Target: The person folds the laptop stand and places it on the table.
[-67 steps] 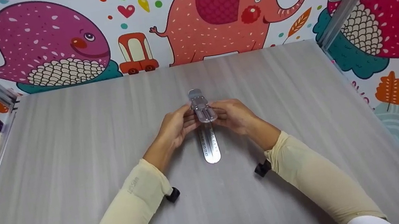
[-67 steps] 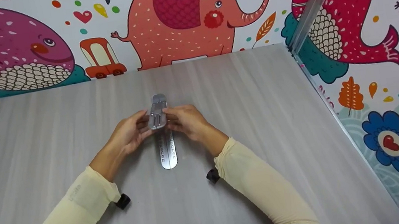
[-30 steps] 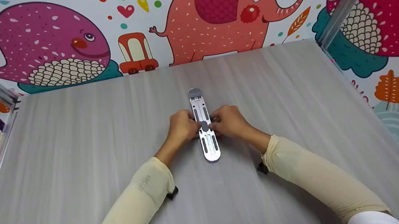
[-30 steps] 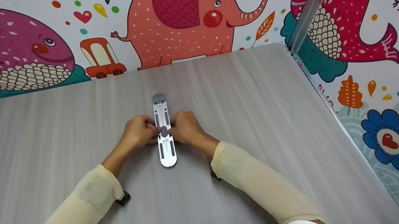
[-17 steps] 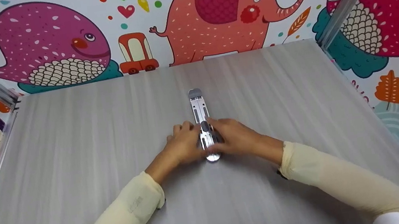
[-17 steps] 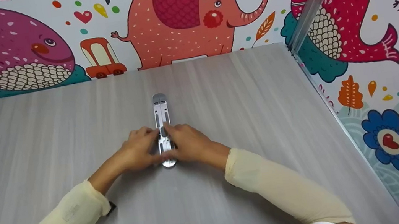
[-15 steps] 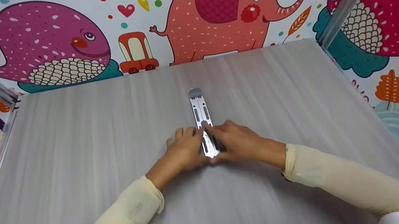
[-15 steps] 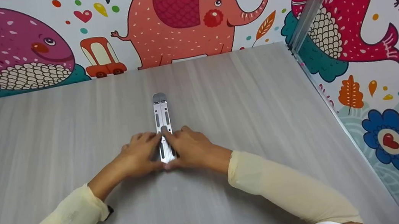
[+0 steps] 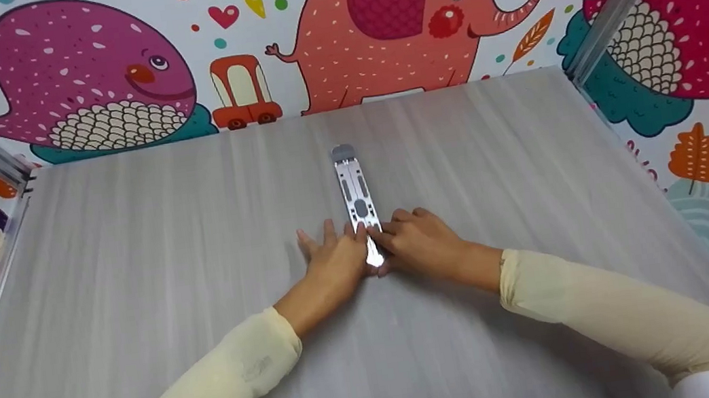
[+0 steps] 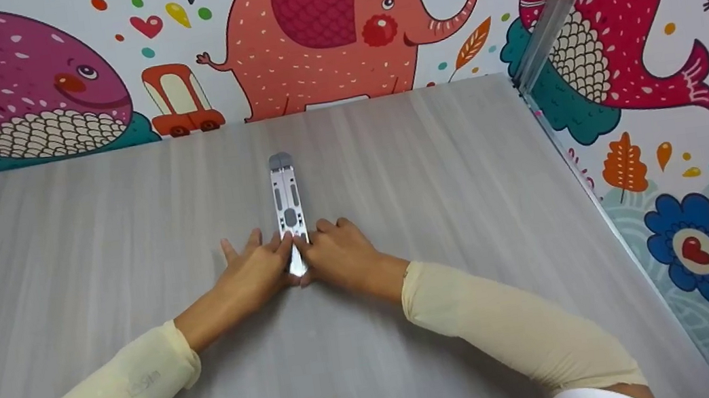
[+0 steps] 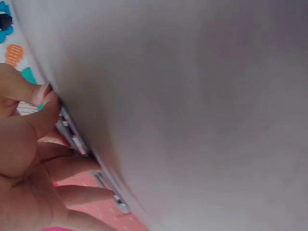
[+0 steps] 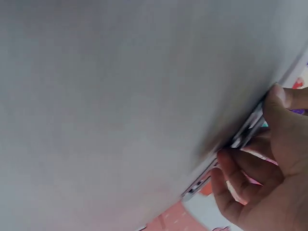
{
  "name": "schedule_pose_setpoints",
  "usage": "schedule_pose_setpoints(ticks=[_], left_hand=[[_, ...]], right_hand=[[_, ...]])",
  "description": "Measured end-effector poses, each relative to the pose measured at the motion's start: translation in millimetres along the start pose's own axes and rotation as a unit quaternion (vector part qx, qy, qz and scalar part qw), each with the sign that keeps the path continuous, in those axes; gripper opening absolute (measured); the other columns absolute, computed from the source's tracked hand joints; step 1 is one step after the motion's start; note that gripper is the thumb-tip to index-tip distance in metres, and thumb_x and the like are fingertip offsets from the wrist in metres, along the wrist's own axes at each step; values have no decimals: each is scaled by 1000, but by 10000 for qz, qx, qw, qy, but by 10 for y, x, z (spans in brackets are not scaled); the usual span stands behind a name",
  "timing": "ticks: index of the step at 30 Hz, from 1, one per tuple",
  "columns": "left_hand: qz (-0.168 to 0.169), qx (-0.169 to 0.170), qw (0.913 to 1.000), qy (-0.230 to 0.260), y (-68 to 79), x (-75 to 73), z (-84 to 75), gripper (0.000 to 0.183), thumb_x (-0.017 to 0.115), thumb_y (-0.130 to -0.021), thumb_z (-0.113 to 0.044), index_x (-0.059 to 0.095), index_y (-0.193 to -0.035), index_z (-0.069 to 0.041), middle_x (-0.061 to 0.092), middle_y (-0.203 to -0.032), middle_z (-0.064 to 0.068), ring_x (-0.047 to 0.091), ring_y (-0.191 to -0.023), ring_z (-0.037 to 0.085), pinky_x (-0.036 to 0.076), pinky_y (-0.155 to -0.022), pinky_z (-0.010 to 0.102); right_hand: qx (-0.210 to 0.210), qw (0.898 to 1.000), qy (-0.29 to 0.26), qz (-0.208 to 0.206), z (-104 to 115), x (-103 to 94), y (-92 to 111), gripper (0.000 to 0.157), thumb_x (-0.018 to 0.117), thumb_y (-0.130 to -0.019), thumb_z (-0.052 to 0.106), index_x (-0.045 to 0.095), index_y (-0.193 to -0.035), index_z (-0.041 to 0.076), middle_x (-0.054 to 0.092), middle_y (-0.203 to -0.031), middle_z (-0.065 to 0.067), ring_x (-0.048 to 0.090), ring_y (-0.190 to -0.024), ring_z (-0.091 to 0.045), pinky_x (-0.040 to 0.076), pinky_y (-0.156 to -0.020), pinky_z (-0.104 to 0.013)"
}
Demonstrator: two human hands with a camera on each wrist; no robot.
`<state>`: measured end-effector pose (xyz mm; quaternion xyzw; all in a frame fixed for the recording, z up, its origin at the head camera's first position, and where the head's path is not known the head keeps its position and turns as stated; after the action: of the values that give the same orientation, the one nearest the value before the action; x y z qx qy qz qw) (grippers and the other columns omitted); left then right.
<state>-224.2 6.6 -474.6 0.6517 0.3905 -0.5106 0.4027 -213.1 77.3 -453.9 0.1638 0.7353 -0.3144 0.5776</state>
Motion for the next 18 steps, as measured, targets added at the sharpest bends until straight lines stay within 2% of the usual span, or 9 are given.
schedule_pose_setpoints(ticks=[3,7,12,18], left_hand=[[100,-130,9999,-2,-166,-1,125,88,73,-82,-56,50,-149,-5,59,-145,18,44,-140,50,28,-101,85],[323,-256,9991,111,-336,-4,234,90,74,-81,-57,49,-151,-8,59,-145,15,44,-140,49,28,-102,84],[445,-241,9984,265,-383,2,245,90,79,-80,-53,49,-151,-6,60,-143,16,50,-134,48,32,-100,84],[288,-181,9990,287,-394,-38,217,87,80,-79,-49,52,-148,-3,64,-135,19,54,-126,47,37,-97,82]], right_hand=[[161,9998,-82,-64,-138,46,-120,68,77,-73,59,75,-125,14,77,-94,-1,66,-84,-23,54,-67,-41],[269,9990,-362,72,-253,121,-243,65,77,-73,56,76,-122,14,73,-86,-5,66,-84,-24,54,-69,-42],[303,9977,-572,196,-287,174,-270,64,77,-72,56,76,-122,16,68,-80,-5,65,-78,-25,54,-66,-43],[311,9977,-541,276,-296,168,-280,67,76,-73,57,75,-124,15,70,-83,-6,66,-80,-25,54,-65,-43]])
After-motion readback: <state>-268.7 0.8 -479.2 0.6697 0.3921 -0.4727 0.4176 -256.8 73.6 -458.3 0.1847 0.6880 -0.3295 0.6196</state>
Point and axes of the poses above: each hand's wrist, its own y-axis away from the middle knuckle, its own x-axis out of the palm, z = x × y, the point moved 10 cm from there along -y, towards the middle knuckle
